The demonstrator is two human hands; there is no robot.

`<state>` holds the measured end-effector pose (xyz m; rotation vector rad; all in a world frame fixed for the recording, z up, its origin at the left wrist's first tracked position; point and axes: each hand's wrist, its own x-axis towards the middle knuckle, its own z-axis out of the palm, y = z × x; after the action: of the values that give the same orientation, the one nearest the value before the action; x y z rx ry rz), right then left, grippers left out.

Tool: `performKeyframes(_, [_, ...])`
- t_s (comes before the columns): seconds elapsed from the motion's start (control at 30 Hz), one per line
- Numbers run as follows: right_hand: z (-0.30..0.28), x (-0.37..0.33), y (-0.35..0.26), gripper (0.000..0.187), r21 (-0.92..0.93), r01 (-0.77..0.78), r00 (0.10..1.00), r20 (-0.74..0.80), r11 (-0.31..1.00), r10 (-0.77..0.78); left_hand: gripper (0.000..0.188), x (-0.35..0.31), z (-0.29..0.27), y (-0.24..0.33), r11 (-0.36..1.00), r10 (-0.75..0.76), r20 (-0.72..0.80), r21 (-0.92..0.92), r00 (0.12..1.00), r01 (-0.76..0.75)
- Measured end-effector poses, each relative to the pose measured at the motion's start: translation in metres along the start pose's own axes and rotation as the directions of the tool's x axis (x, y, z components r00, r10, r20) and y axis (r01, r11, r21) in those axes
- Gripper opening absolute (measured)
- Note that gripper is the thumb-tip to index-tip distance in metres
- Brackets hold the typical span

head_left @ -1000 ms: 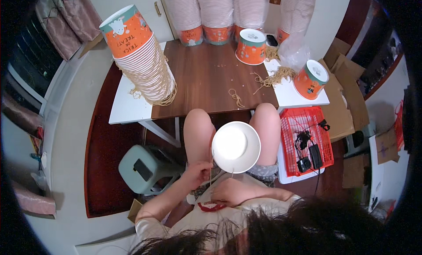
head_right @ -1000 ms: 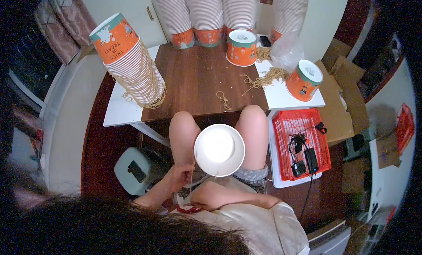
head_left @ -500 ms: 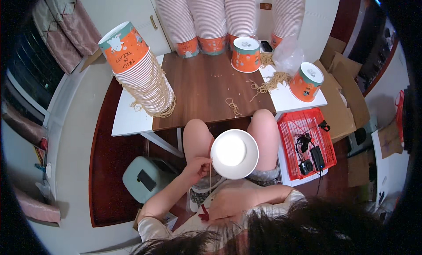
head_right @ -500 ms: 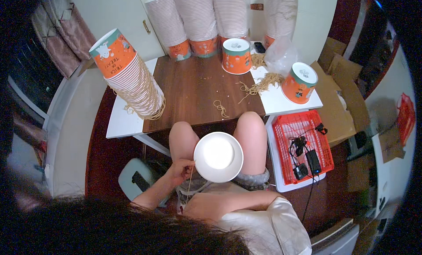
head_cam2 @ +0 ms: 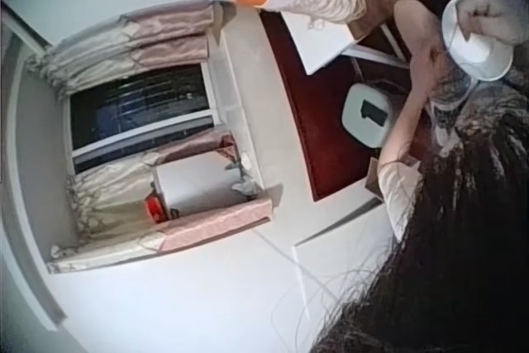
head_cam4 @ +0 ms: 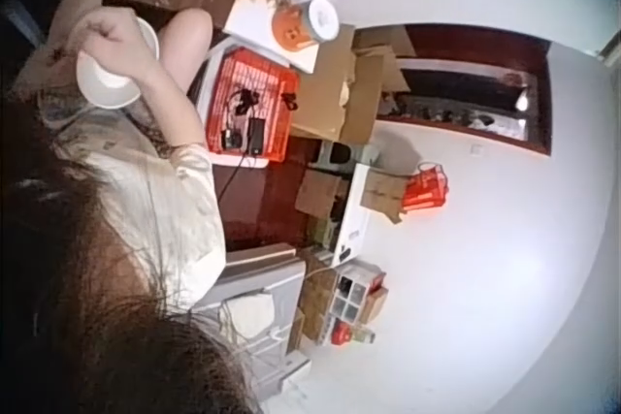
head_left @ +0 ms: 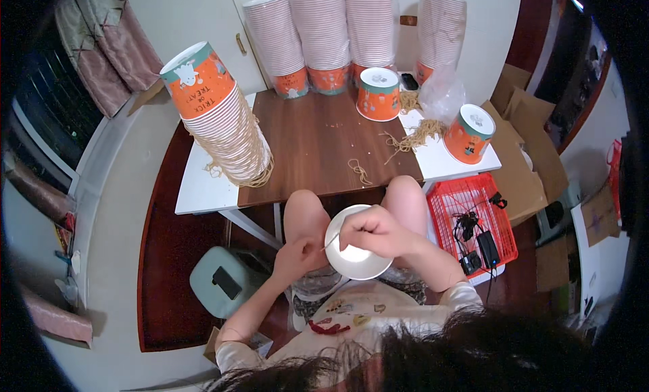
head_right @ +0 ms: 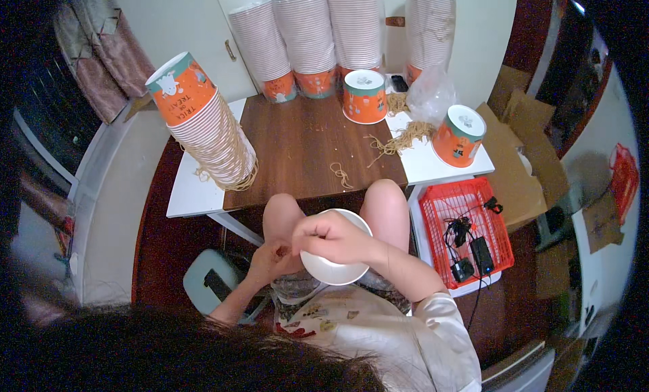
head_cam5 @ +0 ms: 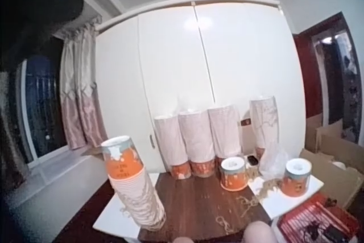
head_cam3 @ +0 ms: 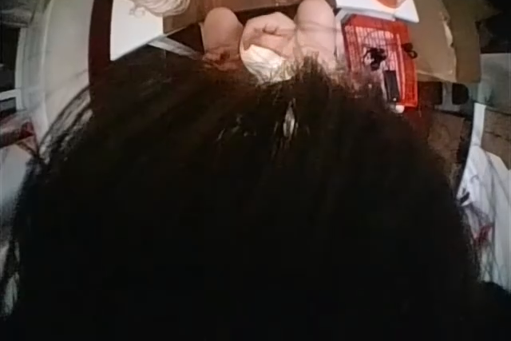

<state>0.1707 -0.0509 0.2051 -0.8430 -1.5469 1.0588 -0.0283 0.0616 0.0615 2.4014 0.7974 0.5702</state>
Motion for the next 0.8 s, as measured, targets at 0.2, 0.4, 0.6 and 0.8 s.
performKeyframes(0.2, [-0.007, 0.011, 0.002, 0.013, -0.038, -0.069, 0.997, -0.029, 0.997, 0.067, 0.018, 0.005, 0.0, 0.022, 0.991, 0.133, -0.049, 0.017, 0.99, -0.133])
performKeyframes(0.4, [-0.004, 0.016, 0.0, 0.013, -0.072, -0.065, 0.998, -0.016, 0.995, 0.064, 0.014, 0.006, 0.004, 0.018, 0.994, 0.095, -0.003, 0.05, 0.995, -0.095])
performKeyframes(0.6, [0.001, 0.019, -0.002, 0.014, -0.189, -0.029, 0.997, 0.065, 0.982, 0.042, 0.012, 0.009, -0.002, 0.033, 0.984, 0.141, -0.041, 0.114, 0.989, -0.136])
performKeyframes(0.8, [-0.006, 0.013, -0.014, 0.014, 0.227, -0.141, 0.988, -0.027, 0.963, 0.151, 0.025, -0.001, 0.011, 0.027, 0.958, -0.14, 0.155, -0.23, 0.978, 0.174])
